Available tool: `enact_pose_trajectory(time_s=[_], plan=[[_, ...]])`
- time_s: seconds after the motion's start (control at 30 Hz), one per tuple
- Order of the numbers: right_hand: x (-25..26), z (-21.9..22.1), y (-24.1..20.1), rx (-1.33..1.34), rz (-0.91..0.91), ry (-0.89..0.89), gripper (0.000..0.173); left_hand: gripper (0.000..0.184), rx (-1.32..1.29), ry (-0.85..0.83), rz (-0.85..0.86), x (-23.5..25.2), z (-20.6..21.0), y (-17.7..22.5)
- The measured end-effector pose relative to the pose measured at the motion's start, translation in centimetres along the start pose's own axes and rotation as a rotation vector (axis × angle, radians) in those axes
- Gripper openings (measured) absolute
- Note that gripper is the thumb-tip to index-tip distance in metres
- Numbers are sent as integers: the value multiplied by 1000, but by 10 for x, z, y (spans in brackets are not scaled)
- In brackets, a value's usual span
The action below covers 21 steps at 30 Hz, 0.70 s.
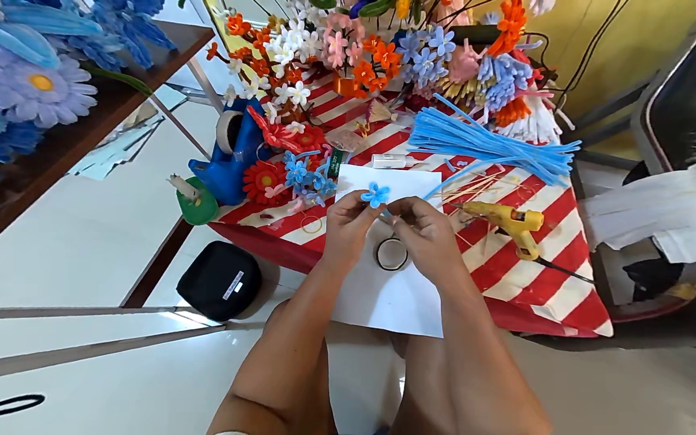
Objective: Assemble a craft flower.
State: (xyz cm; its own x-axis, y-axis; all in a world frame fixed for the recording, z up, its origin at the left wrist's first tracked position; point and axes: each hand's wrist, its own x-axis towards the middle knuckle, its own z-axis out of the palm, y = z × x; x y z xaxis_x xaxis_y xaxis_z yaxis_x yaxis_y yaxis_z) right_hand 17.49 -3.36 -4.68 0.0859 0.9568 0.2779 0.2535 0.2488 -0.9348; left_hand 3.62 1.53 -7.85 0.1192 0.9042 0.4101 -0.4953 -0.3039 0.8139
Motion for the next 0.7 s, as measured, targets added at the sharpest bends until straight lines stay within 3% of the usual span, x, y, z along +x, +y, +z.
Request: enact_pose_trajectory(time_s=[0.27,0.53,0.7], plan=[[0,5,-2,16,-4,22,7,17,-76,26,-152,-1,2,2],[0,7,0,-25,-45,85,11,17,-68,43,-189,1,3,4],[-1,5,-2,27,-35,85,6,18,-136,49,-335,1,7,7]])
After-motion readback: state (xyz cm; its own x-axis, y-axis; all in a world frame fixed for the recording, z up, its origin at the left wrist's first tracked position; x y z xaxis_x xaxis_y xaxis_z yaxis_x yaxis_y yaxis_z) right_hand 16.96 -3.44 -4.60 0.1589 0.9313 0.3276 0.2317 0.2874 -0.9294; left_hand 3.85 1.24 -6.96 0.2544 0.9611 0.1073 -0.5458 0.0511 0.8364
